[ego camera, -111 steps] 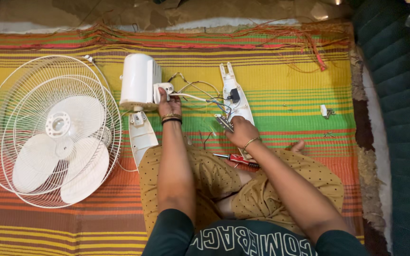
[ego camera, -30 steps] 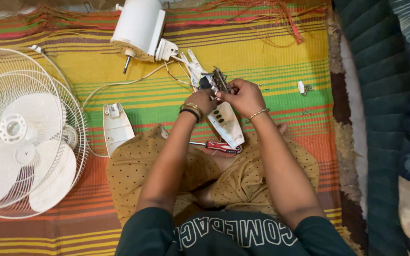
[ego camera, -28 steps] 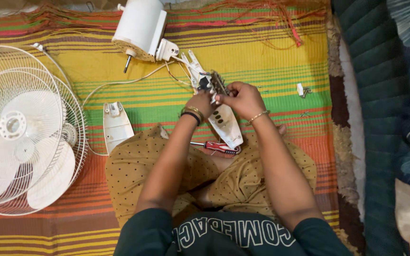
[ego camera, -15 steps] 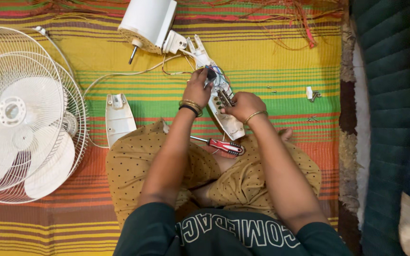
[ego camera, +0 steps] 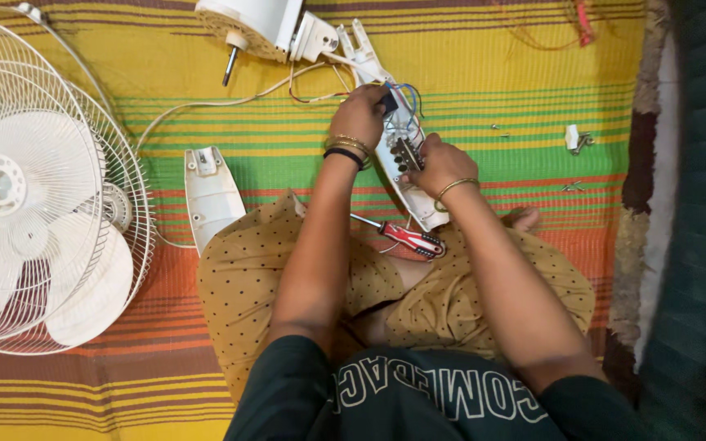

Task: The person sits on a mat and repairs a disassembled white electric fan. They use a screwdriver to manipulate internal components and wires within the fan's control housing, occasionally adjusting parts by hand.

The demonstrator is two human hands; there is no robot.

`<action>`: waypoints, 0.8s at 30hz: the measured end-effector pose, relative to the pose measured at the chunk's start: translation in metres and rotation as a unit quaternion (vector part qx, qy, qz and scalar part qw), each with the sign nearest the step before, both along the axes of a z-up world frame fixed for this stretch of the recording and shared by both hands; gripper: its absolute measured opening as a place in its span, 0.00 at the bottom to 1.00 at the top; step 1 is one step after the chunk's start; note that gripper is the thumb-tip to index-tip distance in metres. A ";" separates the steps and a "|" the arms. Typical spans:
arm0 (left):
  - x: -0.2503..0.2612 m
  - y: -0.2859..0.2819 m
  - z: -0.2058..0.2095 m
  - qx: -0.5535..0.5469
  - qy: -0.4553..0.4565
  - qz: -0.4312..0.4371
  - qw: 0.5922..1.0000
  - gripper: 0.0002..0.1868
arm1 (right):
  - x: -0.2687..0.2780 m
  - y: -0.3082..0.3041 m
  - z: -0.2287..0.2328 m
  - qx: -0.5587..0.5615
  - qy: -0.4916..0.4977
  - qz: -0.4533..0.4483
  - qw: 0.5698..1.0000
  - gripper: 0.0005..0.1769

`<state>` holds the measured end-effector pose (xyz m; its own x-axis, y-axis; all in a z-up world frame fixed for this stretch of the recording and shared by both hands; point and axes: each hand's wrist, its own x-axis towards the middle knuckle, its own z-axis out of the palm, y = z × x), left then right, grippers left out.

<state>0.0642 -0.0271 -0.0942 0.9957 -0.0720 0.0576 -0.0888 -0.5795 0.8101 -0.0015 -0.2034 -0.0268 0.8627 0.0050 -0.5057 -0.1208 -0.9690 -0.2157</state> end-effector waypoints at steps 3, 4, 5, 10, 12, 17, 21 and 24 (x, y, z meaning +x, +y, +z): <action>0.003 0.002 0.011 0.007 0.012 0.001 1.000 0.14 | 0.000 0.001 -0.004 0.018 -0.003 -0.003 1.000 0.37; 0.004 0.003 0.013 0.016 0.032 0.009 0.999 0.13 | 0.000 0.003 -0.006 0.015 -0.004 -0.002 1.000 0.37; 0.005 0.004 0.014 0.025 0.052 0.017 0.998 0.11 | 0.000 0.005 -0.007 0.011 -0.005 0.000 1.000 0.37; 0.011 0.013 0.009 0.013 0.074 -0.006 0.997 0.12 | -0.004 0.014 -0.010 -0.029 -0.007 0.026 0.999 0.36; 0.011 0.018 0.008 -0.001 0.061 -0.022 0.998 0.12 | -0.003 0.016 -0.010 -0.042 -0.009 0.041 0.998 0.37; 0.009 0.033 0.025 0.018 0.146 -0.076 0.986 0.12 | 0.001 0.002 -0.010 -0.001 0.026 0.037 0.999 0.37; 0.004 0.047 0.038 0.180 0.293 -0.041 0.938 0.16 | 0.000 -0.004 -0.014 0.004 0.034 0.023 0.999 0.27; -0.004 0.044 0.042 0.303 0.288 0.032 0.908 0.21 | -0.001 0.001 -0.018 0.003 0.018 0.002 1.000 0.22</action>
<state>0.0598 0.0170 -0.0520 0.8514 0.1421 -0.5049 0.2979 -0.9233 0.2425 -0.0023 -0.2024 -0.0444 0.8439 0.0108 -0.5365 -0.1254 -0.9682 -0.2167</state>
